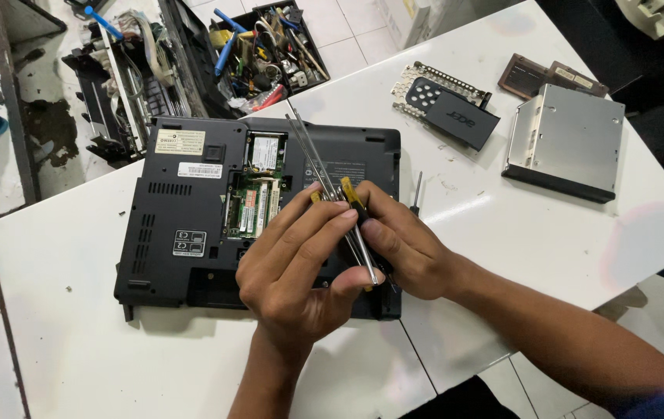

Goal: The person uses a green screwdriver to remove screws from the bottom panel of a laptop. They then use a multi-tool to further manipulate the laptop's internal components.

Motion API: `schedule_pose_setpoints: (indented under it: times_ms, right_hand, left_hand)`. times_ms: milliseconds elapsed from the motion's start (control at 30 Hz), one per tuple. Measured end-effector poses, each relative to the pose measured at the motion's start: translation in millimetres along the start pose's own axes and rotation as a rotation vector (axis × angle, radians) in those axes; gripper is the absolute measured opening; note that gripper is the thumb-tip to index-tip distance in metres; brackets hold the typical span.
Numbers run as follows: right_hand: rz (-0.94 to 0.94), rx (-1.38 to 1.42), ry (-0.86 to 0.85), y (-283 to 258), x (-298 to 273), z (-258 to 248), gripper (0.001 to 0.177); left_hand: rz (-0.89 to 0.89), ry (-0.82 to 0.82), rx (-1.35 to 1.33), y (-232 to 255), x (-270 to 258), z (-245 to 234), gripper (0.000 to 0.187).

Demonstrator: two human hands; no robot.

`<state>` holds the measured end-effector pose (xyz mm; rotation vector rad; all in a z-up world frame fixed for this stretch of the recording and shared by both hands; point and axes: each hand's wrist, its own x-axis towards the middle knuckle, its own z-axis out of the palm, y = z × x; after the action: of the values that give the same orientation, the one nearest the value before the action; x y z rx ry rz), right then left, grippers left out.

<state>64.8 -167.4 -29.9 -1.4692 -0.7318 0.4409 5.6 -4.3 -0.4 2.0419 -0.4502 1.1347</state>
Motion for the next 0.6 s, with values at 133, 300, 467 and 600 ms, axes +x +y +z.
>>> schedule_pose_setpoints:
  times_ms: [133, 300, 467, 600]
  right_hand:
    - [-0.007, 0.023, -0.008, -1.2, 0.7, 1.2, 0.048]
    - [0.009, 0.017, -0.007, -0.8, -0.2, 0.5, 0.045]
    - [0.001, 0.032, -0.013, -1.8, 0.6, 0.6, 0.045]
    - [0.004, 0.03, -0.006, -0.2, 0.5, 0.6, 0.046]
  left_hand:
    - [-0.004, 0.009, -0.004, 0.1, -0.1, 0.9, 0.056]
    - [-0.003, 0.011, 0.017, 1.8, 1.9, 0.8, 0.058]
    - [-0.009, -0.002, 0.012, 1.5, 2.1, -0.6, 0.057]
    - [-0.01, 0.004, 0.014, 1.0, 0.7, -0.5, 0.055]
